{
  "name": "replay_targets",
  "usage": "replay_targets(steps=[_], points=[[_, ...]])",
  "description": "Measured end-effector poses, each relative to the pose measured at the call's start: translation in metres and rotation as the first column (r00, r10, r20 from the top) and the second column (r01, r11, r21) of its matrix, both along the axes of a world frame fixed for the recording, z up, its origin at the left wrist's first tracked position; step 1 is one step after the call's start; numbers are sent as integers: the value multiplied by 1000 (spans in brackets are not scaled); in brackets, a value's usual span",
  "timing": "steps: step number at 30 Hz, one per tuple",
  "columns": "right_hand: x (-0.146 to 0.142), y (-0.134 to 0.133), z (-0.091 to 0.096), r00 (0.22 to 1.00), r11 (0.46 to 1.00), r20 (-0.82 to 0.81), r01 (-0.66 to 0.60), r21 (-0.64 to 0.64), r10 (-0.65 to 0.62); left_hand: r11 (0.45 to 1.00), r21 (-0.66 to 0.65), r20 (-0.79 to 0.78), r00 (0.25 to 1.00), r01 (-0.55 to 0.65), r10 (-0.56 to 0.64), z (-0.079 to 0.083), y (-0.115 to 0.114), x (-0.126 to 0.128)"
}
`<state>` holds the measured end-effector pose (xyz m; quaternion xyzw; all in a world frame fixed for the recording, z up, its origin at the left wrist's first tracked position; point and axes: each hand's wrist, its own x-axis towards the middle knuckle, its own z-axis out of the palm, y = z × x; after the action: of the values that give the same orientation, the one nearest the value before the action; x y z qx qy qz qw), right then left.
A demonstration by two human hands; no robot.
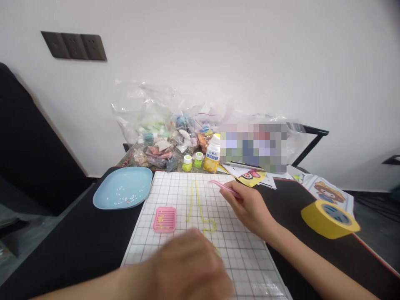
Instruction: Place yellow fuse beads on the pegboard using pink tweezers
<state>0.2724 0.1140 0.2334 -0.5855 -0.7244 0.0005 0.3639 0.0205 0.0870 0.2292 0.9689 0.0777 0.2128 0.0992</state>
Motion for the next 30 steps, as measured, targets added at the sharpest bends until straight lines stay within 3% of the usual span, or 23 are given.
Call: replay_targets(steps=[2, 3, 5, 8, 13, 21, 26, 30], points=[[2, -2, -3, 998, 997, -15, -64, -30, 64, 985, -41, 257, 951, -169, 174, 22, 24, -3], [2, -3, -4, 995, 994, -20, -95, -46, 94, 976, -61, 295, 930, -208, 217, 28, 35, -4], [1, -4, -6, 989, 986, -30, -147, -79, 145, 959, -101, 297, 912, -264, 283, 30, 54, -5], [2, -9, -9, 981, 973, -51, -192, -126, 187, 937, -155, 271, 898, -314, 346, 19, 69, -7], [6, -16, -13, 972, 961, -64, -232, -153, 224, 921, -218, 220, 904, -322, 368, 6, 71, -13], [6, -15, -16, 955, 950, -7, -297, -101, 298, 902, -304, 125, 926, -307, 357, 7, 69, -15], [7, -17, -17, 948, 938, -27, -316, -143, 316, 921, -239, 78, 939, -307, 334, 5, 68, -17], [6, -18, -18, 948, 939, -32, -319, -126, 317, 925, -201, -91, 946, -323, 311, 7, 67, -23]])
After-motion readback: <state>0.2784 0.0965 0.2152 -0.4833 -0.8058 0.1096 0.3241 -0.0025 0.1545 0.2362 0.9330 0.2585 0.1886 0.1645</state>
